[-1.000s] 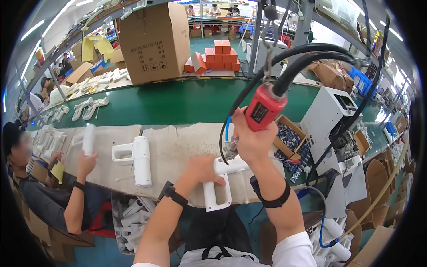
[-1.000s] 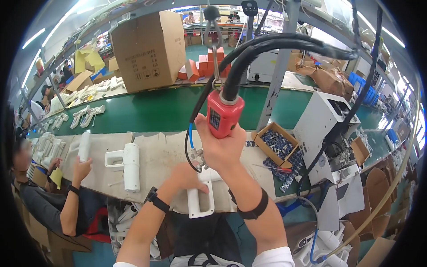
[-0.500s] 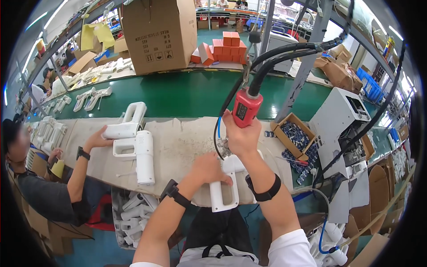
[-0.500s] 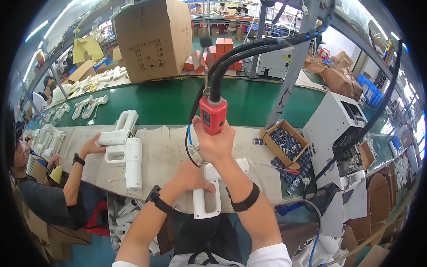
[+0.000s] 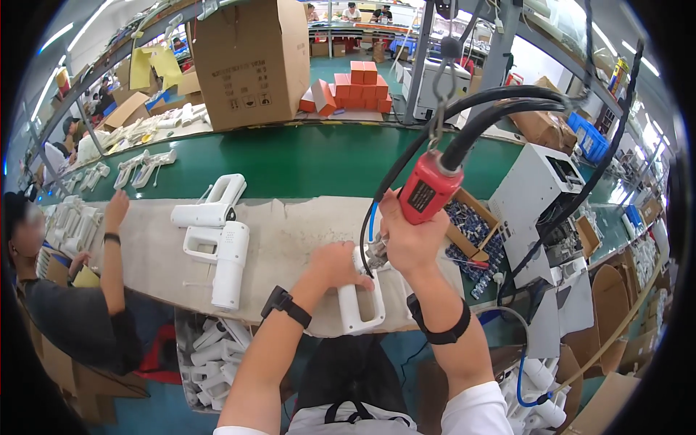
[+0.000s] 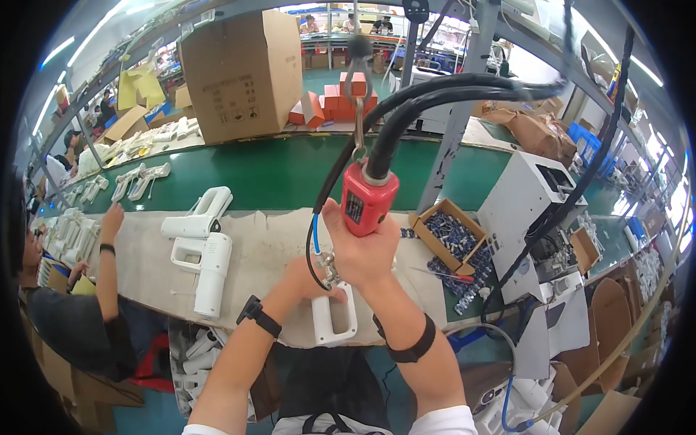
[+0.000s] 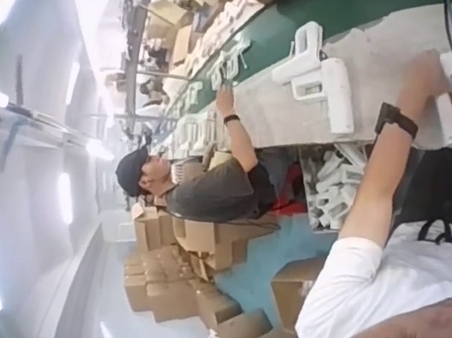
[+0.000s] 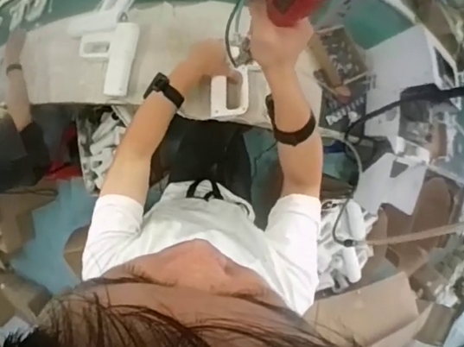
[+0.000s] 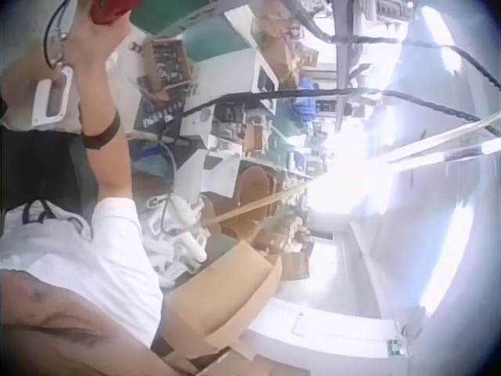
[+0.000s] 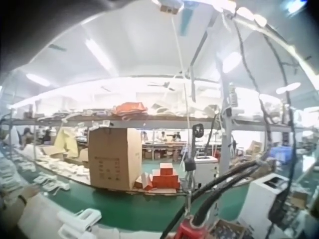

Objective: Assembling electronic components using a power screwdriver on a manufacturing line.

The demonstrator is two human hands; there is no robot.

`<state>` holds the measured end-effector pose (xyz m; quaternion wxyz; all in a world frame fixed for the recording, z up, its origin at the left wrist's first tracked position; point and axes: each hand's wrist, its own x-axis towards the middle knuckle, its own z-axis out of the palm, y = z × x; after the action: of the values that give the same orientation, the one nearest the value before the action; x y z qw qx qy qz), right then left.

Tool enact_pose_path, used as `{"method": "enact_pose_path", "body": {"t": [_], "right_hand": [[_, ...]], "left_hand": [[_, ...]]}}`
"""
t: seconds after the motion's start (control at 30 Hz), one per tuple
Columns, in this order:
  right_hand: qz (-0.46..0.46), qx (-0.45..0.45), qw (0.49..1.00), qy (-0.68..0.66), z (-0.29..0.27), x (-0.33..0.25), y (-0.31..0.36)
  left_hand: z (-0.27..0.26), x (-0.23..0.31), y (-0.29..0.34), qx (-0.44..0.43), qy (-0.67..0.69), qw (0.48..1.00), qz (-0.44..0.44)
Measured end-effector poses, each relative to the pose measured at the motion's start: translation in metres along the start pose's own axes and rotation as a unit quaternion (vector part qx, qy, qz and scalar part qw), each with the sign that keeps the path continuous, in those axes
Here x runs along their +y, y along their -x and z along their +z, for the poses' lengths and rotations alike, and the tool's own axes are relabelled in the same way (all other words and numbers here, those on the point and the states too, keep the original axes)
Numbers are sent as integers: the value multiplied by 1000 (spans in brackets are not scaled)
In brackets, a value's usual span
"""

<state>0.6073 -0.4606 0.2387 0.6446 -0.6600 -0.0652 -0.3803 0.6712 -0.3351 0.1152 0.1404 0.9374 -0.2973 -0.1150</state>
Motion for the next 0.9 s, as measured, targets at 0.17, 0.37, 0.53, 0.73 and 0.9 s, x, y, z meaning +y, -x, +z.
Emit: {"method": "enact_pose_path", "body": {"t": [0.17, 0.37, 0.53, 0.73, 0.9], "right_hand": [[84, -5, 996, -1, 9, 13, 12], [2, 6, 999, 39, 5, 15, 6], [-25, 18, 997, -76, 17, -29, -16], [-24, 2, 997, -80, 32, -14, -26], [-21, 10, 996, -88, 41, -11, -29]], "left_hand": [[6, -1, 2, 37, 62, 996, 46], [35, -22, 29, 191, 242, 950, 49], [52, -14, 51, 210, 194, 954, -87], [51, -10, 50, 172, 209, 957, -105], [46, -7, 52, 181, 211, 955, -101]]}}
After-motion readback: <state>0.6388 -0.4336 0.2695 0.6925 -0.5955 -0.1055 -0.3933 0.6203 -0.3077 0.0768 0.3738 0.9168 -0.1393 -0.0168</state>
